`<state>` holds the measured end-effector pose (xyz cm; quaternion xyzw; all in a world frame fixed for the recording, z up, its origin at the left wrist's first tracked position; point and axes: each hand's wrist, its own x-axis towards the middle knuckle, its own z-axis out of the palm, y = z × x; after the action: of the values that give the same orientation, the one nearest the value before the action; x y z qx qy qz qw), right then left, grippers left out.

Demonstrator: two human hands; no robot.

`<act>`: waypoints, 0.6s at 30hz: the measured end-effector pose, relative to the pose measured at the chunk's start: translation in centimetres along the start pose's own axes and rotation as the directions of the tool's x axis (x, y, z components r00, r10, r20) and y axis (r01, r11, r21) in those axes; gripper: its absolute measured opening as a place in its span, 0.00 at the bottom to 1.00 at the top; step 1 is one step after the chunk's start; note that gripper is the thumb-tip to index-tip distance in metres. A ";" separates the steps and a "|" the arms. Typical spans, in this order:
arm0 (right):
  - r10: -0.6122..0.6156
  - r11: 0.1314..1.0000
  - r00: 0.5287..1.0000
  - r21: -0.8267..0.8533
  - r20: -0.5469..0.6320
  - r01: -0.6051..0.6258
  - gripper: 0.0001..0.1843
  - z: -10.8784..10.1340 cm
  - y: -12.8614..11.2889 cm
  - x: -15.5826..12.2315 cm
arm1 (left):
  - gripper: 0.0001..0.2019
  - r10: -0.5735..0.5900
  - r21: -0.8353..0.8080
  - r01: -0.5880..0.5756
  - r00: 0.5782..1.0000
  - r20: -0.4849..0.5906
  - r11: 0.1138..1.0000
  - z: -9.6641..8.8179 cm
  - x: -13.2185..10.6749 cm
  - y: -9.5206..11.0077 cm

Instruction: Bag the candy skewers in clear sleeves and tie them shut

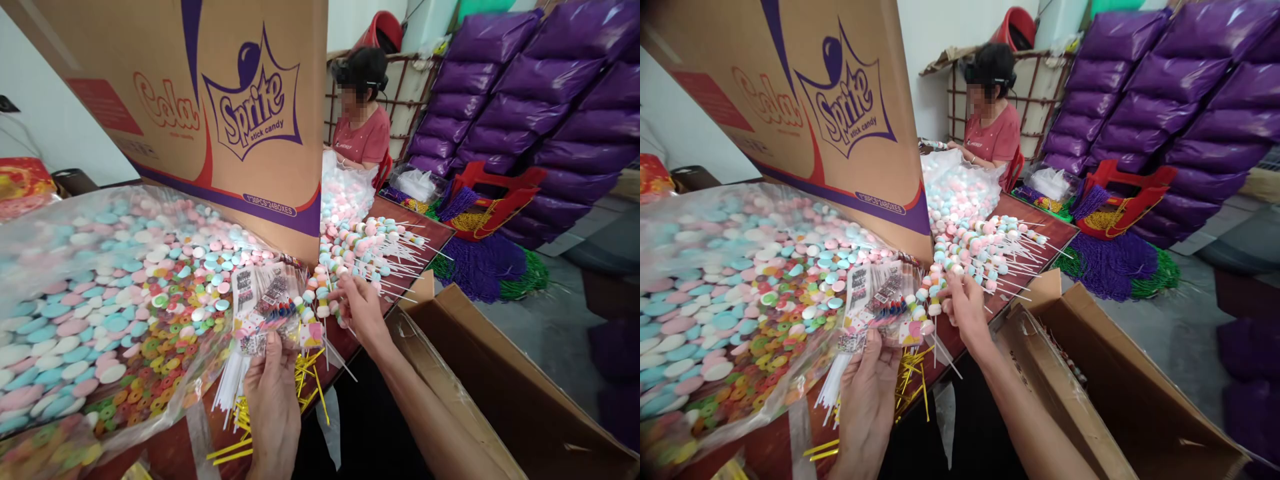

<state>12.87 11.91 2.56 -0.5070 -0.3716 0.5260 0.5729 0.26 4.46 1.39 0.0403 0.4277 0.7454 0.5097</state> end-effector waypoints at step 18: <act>-0.001 0.993 1.000 -0.118 -0.021 -0.001 0.13 -8.6 1.7 -6.8 | 0.06 -0.236 -0.063 0.234 0.971 -0.031 0.970 2.3 2.7 0.5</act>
<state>19.55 3.46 -0.17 -0.5453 -0.3960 0.4979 0.5459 -0.21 7.96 2.15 -0.0400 0.4167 0.6928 0.5872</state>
